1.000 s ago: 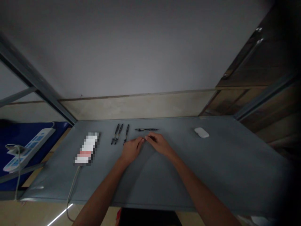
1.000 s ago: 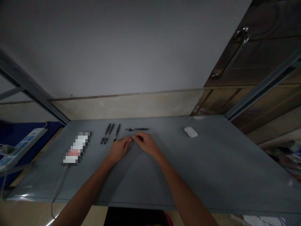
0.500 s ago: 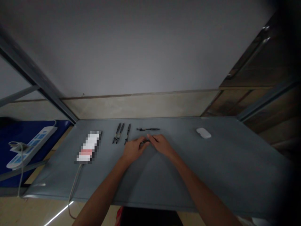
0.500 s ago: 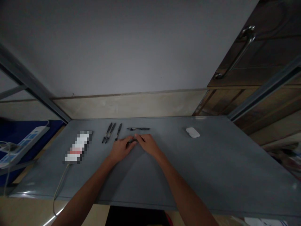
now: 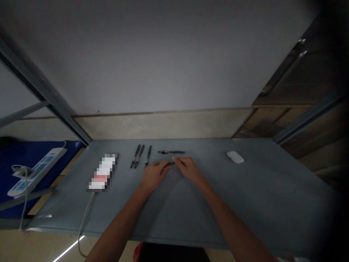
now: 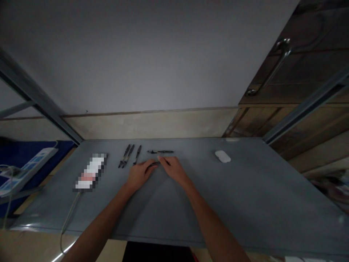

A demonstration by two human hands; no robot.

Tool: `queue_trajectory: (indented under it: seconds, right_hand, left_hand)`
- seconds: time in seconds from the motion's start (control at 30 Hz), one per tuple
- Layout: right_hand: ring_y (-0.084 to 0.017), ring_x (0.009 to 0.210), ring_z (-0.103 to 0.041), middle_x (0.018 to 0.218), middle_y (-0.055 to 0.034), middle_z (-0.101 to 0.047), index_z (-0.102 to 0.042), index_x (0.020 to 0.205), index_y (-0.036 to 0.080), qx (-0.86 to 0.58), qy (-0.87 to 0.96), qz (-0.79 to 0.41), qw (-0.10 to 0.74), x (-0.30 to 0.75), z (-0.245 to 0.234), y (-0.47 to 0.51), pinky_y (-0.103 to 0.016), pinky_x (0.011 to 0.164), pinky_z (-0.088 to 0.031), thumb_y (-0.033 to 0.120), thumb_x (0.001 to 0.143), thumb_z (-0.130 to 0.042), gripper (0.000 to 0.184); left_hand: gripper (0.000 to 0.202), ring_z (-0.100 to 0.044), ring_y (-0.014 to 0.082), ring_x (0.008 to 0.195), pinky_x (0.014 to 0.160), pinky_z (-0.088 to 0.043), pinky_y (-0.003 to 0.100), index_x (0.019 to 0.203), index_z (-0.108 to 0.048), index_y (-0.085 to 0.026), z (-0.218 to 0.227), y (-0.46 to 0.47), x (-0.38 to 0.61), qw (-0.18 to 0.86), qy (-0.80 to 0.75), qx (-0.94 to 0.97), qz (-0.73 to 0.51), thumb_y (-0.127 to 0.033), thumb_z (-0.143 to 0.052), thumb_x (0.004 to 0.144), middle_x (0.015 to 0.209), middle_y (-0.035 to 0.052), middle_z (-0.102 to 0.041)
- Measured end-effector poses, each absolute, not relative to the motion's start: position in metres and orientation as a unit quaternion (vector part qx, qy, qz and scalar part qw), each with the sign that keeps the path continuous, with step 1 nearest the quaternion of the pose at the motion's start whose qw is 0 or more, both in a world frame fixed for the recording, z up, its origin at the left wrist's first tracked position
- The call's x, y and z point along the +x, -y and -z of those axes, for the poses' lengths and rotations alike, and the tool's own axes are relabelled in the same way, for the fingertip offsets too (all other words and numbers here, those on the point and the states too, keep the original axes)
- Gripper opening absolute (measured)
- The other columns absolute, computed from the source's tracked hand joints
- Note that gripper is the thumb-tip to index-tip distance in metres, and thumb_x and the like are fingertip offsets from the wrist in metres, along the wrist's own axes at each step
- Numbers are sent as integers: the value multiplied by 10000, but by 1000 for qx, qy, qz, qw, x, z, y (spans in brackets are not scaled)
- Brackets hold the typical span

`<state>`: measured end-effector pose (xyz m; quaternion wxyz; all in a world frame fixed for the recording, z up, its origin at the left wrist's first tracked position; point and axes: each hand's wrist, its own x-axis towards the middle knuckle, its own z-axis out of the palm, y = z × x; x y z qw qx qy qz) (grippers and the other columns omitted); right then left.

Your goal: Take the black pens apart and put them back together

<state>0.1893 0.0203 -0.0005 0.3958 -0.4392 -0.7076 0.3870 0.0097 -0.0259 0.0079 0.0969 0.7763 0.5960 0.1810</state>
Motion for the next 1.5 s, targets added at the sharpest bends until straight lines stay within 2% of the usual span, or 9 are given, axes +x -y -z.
queue_trajectory:
  seconds: [0.13, 0.27, 0.4, 0.7, 0.97, 1.1, 1.23, 1.37, 1.5]
  right_hand:
    - [-157, 542, -430, 554, 31, -477, -535, 568, 243, -407, 716, -403, 399, 190, -4, -20, -286, 533, -288, 479, 886, -548, 396]
    - [-150, 526, -382, 518, 37, -407, -476, 517, 238, -403, 714, -423, 386, 190, -5, -20, -282, 526, -246, 471, 875, -550, 433]
    - [-148, 506, -349, 497, 37, -369, -440, 496, 239, -405, 711, -428, 384, 190, -4, -21, -288, 512, -223, 484, 892, -514, 472]
    - [-146, 526, -415, 536, 38, -435, -455, 565, 235, -420, 753, -325, 390, 186, 0, -18, -286, 521, -276, 448, 924, -504, 421]
    - [-150, 489, -364, 488, 32, -394, -365, 500, 245, -466, 718, -317, 407, 179, 7, -19, -301, 500, -238, 416, 937, -433, 474]
    - [-140, 476, -346, 481, 45, -332, -348, 499, 242, -479, 702, -327, 412, 178, 7, -19, -291, 490, -219, 445, 929, -451, 487]
    - [-138, 510, -389, 525, 46, -366, -396, 548, 233, -461, 712, -331, 413, 180, 5, -18, -279, 504, -260, 477, 930, -467, 459]
    - [-141, 536, -416, 566, 43, -401, -434, 605, 233, -428, 728, -348, 407, 180, 3, -17, -275, 516, -292, 441, 927, -488, 387]
    - [-145, 537, -399, 554, 41, -369, -394, 582, 234, -421, 740, -345, 394, 180, 2, -18, -280, 516, -269, 408, 931, -478, 399]
  left_hand:
    - [403, -704, 186, 737, 647, -470, 246, 1138, -641, -270, -7, 27, 12, 100, -604, 770, -179, -457, -309, 1004, 851, 38, -754]
    - [423, -703, 198, 709, 623, -462, 255, 1132, -641, -258, -6, 27, 11, 102, -604, 774, -160, -456, -288, 1007, 833, 45, -754]
    - [423, -703, 201, 718, 630, -467, 259, 1167, -633, -263, -7, 27, 10, 109, -598, 777, -166, -518, -356, 977, 836, 40, -756]
    - [511, -708, 203, 725, 654, -470, 271, 1054, -675, -230, -7, 25, 11, 99, -614, 770, -140, -467, -224, 1014, 813, 63, -752]
    - [527, -718, 227, 767, 662, -487, 278, 1188, -617, -253, -9, 27, 12, 88, -622, 767, -130, -633, -360, 929, 862, 47, -766]
    - [483, -714, 221, 760, 663, -478, 274, 1194, -624, -267, -9, 28, 14, 82, -617, 773, -125, -573, -330, 964, 894, 48, -762]
    - [483, -706, 209, 764, 673, -465, 266, 1127, -657, -247, -9, 27, 14, 94, -617, 770, -134, -503, -268, 998, 890, 58, -756]
    - [466, -701, 205, 750, 679, -464, 269, 1108, -658, -241, -9, 27, 13, 116, -625, 759, -142, -480, -272, 1004, 859, 60, -751]
    - [473, -706, 210, 748, 689, -477, 277, 1105, -659, -236, -9, 27, 13, 119, -627, 758, -132, -481, -268, 1003, 852, 71, -751]
